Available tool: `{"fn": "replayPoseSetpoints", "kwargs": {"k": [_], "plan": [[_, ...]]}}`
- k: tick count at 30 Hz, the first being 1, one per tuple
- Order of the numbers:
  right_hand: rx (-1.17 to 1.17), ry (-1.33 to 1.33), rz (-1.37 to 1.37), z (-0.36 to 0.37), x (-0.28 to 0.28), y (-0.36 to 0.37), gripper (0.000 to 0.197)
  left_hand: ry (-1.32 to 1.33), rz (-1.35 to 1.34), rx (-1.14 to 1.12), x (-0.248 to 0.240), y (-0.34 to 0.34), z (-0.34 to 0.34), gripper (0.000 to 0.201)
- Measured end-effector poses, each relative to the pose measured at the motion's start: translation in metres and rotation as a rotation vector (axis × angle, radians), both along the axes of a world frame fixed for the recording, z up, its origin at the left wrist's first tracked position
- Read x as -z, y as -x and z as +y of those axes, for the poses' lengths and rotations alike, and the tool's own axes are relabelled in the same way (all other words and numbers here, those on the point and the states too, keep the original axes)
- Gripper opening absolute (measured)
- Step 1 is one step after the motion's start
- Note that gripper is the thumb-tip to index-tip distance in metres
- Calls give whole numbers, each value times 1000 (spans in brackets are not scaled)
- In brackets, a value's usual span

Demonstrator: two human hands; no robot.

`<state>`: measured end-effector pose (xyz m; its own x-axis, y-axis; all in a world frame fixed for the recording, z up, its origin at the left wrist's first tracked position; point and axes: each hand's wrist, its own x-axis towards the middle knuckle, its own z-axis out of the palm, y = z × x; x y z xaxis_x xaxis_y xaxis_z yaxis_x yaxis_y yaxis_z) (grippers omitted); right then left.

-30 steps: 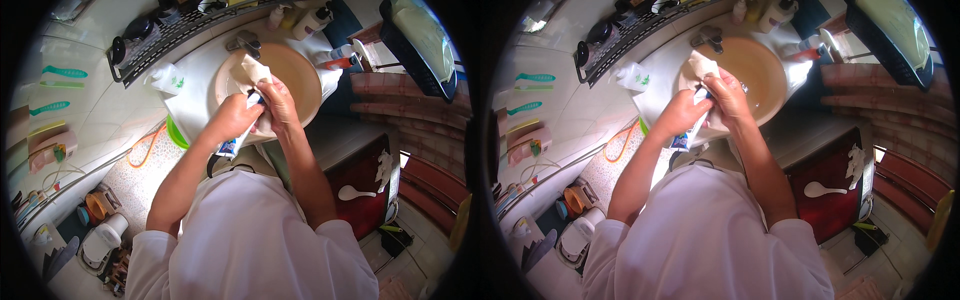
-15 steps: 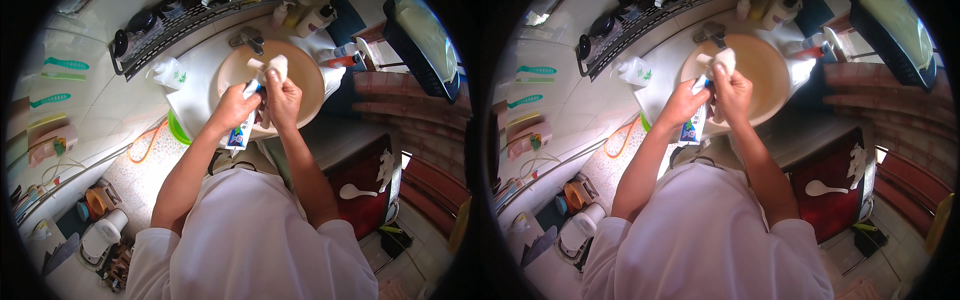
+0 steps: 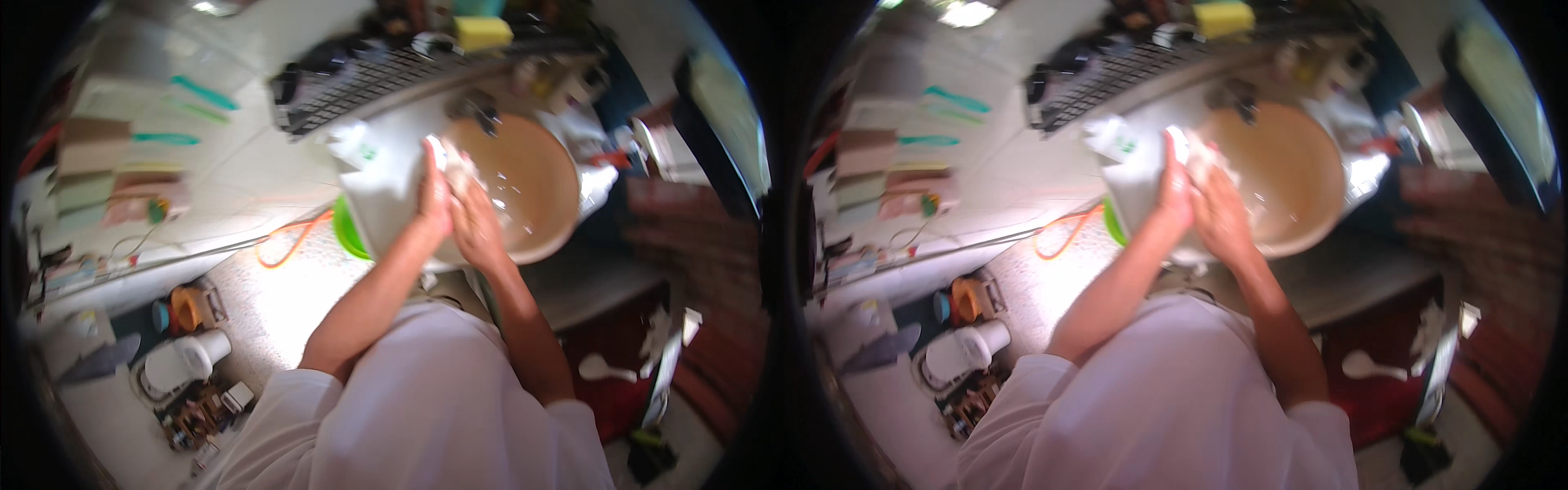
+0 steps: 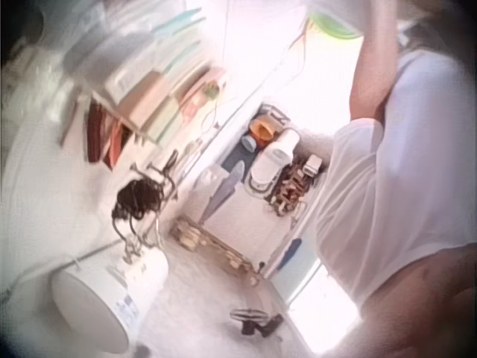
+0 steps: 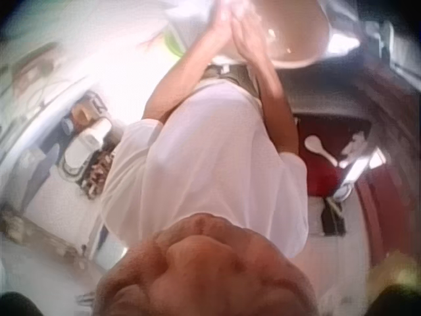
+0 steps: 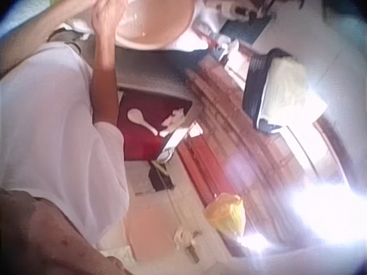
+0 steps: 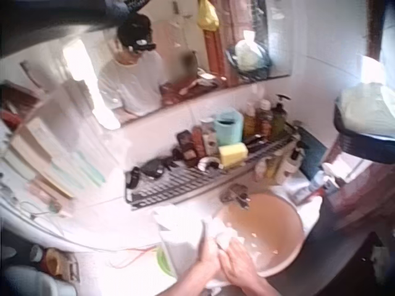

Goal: The person washes various bathroom items including toothbrushes, a comb, tubes of cream, and a holder in a sink with water and a cloth, then places them on top of a washing machine.

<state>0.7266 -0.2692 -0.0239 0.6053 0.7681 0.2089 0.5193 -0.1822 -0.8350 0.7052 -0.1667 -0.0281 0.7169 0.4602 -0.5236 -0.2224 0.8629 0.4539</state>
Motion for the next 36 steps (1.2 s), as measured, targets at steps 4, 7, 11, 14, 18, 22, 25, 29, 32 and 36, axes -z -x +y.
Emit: {"fn": "replayPoseSetpoints", "kwargs": {"k": [4, 7, 11, 14, 18, 22, 25, 29, 32, 36], "plan": [[-93, 23, -8, -18, 6, 2, 32, 34, 94, -85, 4, 4, 3, 50], [22, -52, 129, -22, 9, 9, 27, -158, 56, -38, -6, 19, 6, 38], [-2, 4, 611, -38, 7, -14, 19, -256, -15, 338, -29, 47, 28, 25], [54, 194, 423, -33, -13, -27, 18, -259, -22, 328, -23, 52, 42, 24], [246, 135, -40, -29, -30, -50, 23, -166, 18, 65, -2, 44, 39, 27], [133, -127, 163, 7, -34, -27, 41, 6, 42, -21, 6, 55, 39, 27], [-148, 219, -508, 34, -42, 5, 54, 180, -208, -53, 4, 48, 19, 27], [-138, 190, -474, 22, -12, -9, 40, 79, 51, -83, 31, 58, 19, 28], [-110, 294, -435, -2, 18, -30, 33, 143, 92, -63, 26, 65, 19, 27], [-196, 384, -108, -4, 21, -25, 31, 125, 130, -56, 30, 91, 22, 29]]}}
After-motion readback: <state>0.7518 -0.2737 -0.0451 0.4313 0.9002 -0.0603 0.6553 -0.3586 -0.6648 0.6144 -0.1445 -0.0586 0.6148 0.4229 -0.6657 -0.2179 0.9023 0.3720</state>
